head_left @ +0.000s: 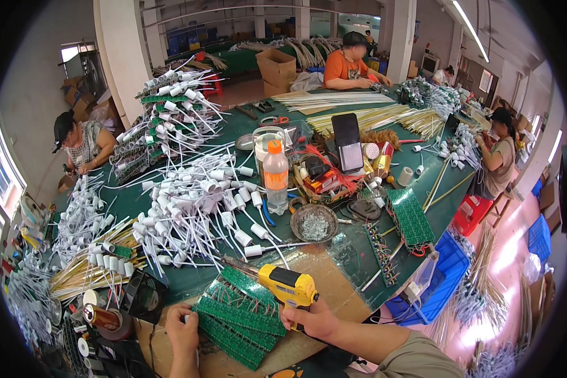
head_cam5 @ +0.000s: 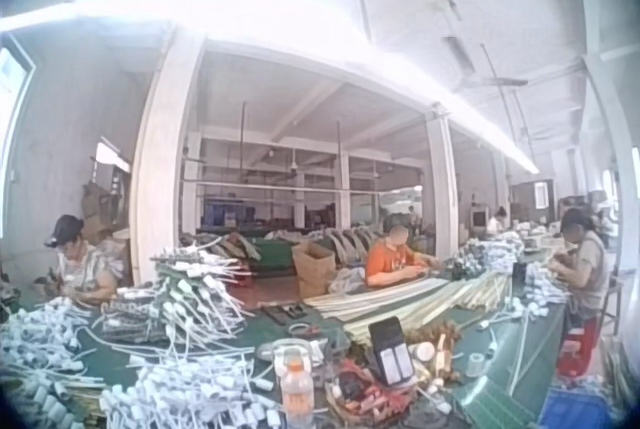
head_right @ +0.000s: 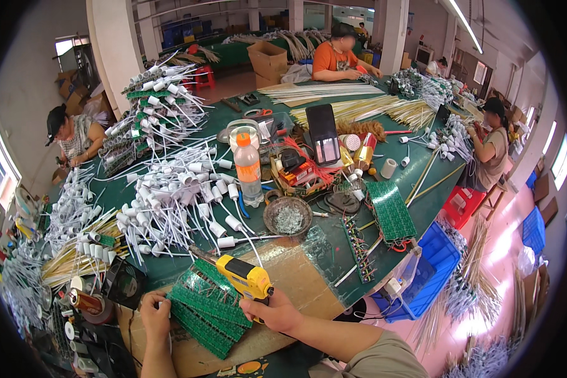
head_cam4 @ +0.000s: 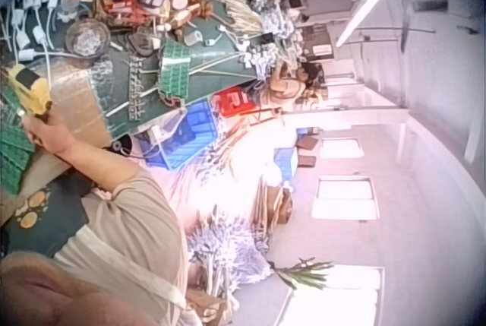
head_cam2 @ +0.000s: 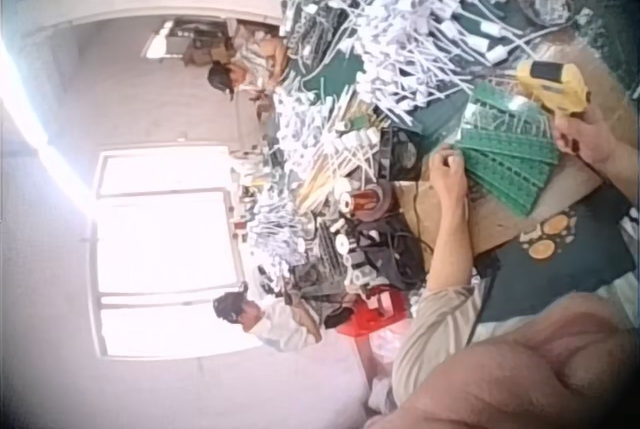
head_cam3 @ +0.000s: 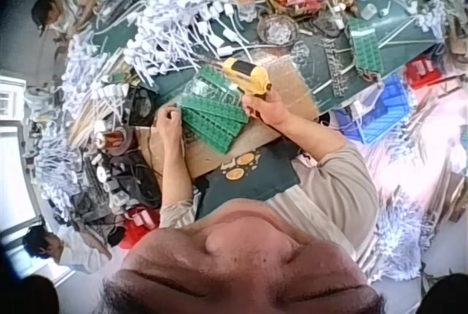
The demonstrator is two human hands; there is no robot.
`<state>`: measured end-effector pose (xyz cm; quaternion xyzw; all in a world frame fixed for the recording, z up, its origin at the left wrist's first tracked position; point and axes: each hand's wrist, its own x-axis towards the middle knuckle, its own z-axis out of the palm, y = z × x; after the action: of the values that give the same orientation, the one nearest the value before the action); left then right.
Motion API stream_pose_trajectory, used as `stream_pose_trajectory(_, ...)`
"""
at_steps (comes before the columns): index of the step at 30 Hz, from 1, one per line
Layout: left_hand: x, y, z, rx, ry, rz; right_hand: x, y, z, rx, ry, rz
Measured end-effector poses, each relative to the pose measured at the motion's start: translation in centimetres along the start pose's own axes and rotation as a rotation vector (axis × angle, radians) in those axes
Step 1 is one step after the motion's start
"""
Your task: The person solders wires and LED components onto PCB strips using a soldering iron.
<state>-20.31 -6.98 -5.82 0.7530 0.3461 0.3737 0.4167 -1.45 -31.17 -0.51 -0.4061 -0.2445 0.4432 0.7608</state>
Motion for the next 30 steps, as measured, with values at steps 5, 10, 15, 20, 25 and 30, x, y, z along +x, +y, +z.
stream_pose_trajectory(5, 0.1, -0.6, 0.1, 0.063, -0.009, 0.078, 0.1, -0.1, -0.1, -0.021, -0.017, 0.01)
stream_pose_trajectory(10, 0.0, 0.1, 0.1, 0.016, 0.005, -0.02, -0.1, 0.0, 0.0, 0.022, -0.006, -0.017)
stream_pose_trajectory(15, 0.0, -0.1, 0.1, 0.02, 0.014, 0.014, 0.0, -0.4, 0.3, -0.003, 0.012, 0.003)
stream_pose_trajectory(20, 0.0, -0.4, 0.2, -0.02, 0.017, 0.017, -0.1, -0.2, 0.2, -0.005, 0.015, 0.016)
stream_pose_trajectory(25, 0.0, -0.1, 0.1, 0.035, 0.016, 0.06, -0.1, -0.1, 0.2, 0.009, -0.005, -0.005)
stream_pose_trajectory(30, 0.1, 0.0, 0.0, 0.019, 0.006, 0.034, -0.1, -0.1, 0.2, 0.018, -0.012, 0.003)
